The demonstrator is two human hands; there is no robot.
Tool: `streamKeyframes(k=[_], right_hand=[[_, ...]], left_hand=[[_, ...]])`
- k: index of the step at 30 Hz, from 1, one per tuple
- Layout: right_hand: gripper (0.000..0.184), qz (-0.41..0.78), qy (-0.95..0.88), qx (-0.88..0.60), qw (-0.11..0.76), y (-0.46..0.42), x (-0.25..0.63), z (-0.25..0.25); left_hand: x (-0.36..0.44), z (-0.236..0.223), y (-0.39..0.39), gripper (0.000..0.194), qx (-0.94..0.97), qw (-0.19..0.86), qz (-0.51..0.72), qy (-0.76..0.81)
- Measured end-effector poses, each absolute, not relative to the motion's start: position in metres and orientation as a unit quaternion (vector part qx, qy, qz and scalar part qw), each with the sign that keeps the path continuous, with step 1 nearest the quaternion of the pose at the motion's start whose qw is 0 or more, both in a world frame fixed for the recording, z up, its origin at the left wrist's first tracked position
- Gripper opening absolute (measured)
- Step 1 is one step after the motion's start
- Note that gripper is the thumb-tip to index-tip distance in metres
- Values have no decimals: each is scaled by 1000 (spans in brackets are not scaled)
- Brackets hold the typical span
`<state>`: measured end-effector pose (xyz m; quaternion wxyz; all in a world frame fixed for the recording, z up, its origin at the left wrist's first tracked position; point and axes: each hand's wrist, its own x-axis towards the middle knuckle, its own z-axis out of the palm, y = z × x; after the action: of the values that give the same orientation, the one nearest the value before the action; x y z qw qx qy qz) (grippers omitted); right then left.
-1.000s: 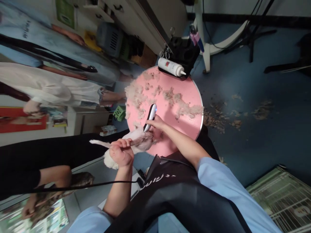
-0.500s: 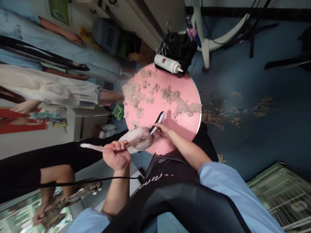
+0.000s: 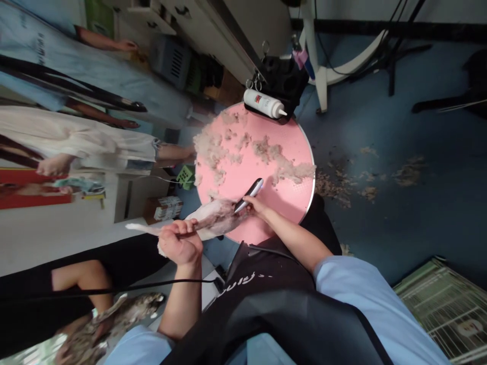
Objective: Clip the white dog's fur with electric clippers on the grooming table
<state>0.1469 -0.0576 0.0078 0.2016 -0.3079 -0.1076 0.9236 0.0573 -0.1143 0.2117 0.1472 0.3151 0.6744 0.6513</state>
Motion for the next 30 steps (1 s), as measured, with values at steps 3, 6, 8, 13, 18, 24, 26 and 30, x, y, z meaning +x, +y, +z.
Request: streamKeyframes(k=[3, 6, 8, 13, 18, 24, 26, 30], right_hand=[[18, 911, -144, -314, 226, -59, 161, 17], [19, 887, -168, -331, 275, -63, 180, 32], [24, 867, -206, -330, 312, -66, 187, 42], [39, 830, -340, -285, 338, -71, 193, 54], [35, 796, -420, -270, 343, -74, 206, 54], [27, 739, -535, -240, 333, -85, 209, 52], [29, 740, -532, -239, 335, -89, 203, 51], [30, 759, -490, -336, 266, -81, 197, 37]], left_hand=[[56, 213, -115, 52, 315, 144, 651, 676], [56, 213, -115, 54, 309, 142, 651, 678], [58, 213, -114, 54, 306, 140, 652, 679], [58, 211, -110, 54, 303, 136, 653, 680], [58, 208, -112, 51, 303, 149, 655, 676], [58, 211, -113, 47, 303, 146, 661, 671], [56, 207, -114, 45, 301, 144, 666, 667], [46, 184, -125, 44, 304, 194, 630, 687]])
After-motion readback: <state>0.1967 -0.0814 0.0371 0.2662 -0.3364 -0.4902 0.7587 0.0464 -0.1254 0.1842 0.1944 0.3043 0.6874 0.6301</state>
